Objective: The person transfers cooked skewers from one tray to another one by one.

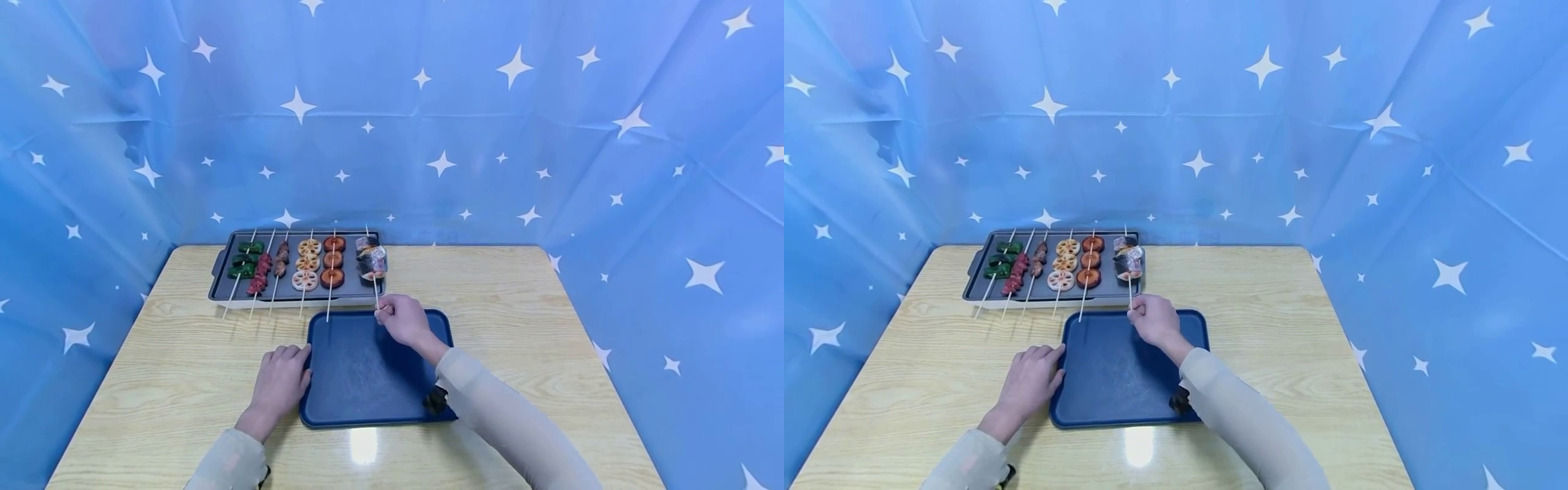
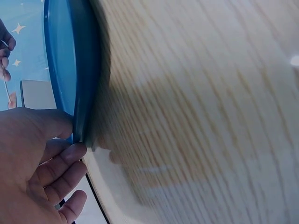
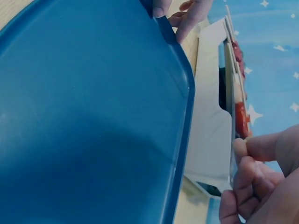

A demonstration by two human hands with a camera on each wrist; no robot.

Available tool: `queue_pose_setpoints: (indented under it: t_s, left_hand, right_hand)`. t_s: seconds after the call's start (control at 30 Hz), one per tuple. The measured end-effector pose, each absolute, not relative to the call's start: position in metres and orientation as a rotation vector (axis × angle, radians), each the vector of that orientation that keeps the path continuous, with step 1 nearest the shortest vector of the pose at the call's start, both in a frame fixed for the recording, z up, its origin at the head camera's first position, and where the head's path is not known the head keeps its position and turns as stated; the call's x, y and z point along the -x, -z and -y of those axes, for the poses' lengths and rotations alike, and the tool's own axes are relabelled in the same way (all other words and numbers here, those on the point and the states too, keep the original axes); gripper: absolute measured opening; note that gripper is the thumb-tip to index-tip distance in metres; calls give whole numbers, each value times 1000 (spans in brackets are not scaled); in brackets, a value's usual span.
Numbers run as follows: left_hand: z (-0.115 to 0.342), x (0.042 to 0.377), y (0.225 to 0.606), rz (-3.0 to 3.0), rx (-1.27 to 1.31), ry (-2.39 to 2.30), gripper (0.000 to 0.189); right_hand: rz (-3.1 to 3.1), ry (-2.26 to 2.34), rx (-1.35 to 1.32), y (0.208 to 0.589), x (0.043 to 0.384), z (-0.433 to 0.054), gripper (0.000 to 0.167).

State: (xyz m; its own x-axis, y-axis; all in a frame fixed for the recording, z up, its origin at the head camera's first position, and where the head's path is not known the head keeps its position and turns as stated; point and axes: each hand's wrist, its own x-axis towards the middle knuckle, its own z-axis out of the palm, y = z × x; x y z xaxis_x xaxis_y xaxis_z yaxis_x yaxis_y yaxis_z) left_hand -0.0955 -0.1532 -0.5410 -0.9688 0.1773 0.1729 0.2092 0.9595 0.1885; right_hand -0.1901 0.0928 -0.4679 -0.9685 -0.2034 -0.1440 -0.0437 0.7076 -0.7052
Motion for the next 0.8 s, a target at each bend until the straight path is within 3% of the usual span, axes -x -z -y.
queue_pose_setpoints:
  t_s: [0.8]
  left_hand:
    - [154, 96, 539, 2954, 302, 329, 45]
  right_hand:
    - [-2619, 1246, 167, 458, 169, -148, 9]
